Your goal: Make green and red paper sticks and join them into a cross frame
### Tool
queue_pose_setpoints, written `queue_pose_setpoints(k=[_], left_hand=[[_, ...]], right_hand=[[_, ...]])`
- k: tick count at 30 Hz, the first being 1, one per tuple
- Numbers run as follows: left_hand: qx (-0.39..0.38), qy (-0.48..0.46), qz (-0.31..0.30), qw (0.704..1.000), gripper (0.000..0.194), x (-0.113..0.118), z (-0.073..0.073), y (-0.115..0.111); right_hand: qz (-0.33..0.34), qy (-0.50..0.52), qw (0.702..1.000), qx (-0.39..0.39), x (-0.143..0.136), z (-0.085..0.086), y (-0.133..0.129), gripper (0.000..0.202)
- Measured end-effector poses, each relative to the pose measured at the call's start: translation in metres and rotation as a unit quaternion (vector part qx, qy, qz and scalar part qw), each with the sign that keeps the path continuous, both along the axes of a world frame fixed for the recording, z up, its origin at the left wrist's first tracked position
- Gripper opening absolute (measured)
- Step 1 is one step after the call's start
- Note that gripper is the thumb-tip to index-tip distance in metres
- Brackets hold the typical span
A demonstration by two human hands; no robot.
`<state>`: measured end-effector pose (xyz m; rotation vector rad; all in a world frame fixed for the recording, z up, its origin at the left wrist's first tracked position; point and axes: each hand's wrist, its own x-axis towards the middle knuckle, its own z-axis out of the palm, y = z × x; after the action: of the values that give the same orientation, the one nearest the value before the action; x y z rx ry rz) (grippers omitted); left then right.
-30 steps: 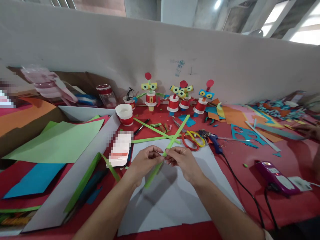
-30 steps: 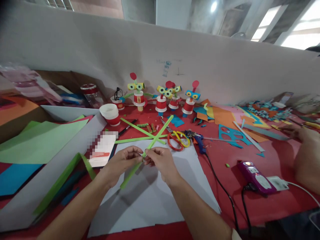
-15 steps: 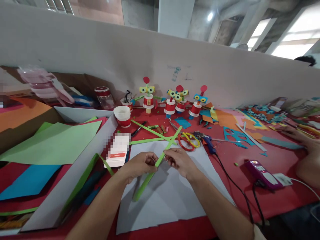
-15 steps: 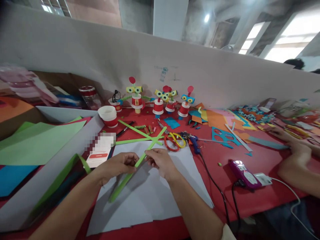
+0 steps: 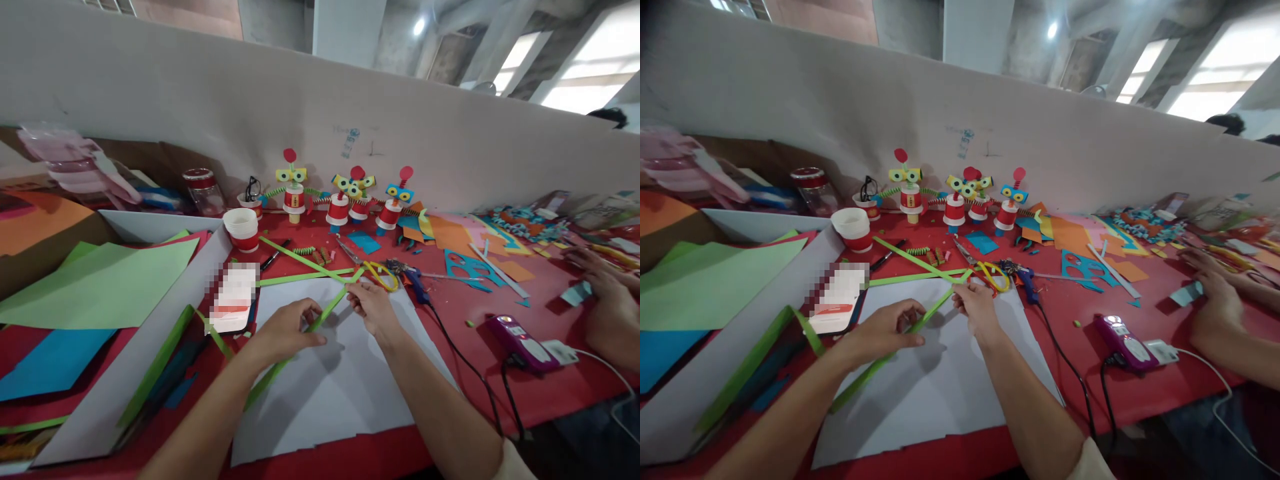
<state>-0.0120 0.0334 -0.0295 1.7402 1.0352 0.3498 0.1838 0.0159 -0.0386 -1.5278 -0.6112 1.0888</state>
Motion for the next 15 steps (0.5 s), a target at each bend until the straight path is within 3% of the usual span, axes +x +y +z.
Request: queue_pose_setpoints(k=[3,6,10,13,15], left_hand=[[0.079,0.057,-0.002,0.995,0.03,0.011,-0.003,-0.009],[0.168,0.093,0.015,0.981,0.038,0.018,-0.006,-0.016],[0.234,0.179,0.0,0.956,0.039,0.021,-0.007,-0.022],[0.244,0.236,-0.006,0.941,0.039,0.021,-0.003,-0.023],[0.25,0.251,-0.007,0.935,0.035,0.02,-0.001,-0.024]], right_hand=[[0.006,-0.032,0.999,-0.011,-0.007,-0.006,0.002,0.023],[0.017,-0.074,0.997,-0.017,-0.012,-0.01,0.003,0.024],[0.044,-0.159,0.985,-0.04,-0.011,-0.004,-0.001,0.028],[0.036,-0.27,0.961,-0.054,0.015,0.011,-0.008,0.032],[-0.024,-0.368,0.927,-0.063,0.046,0.022,-0.013,0.025]])
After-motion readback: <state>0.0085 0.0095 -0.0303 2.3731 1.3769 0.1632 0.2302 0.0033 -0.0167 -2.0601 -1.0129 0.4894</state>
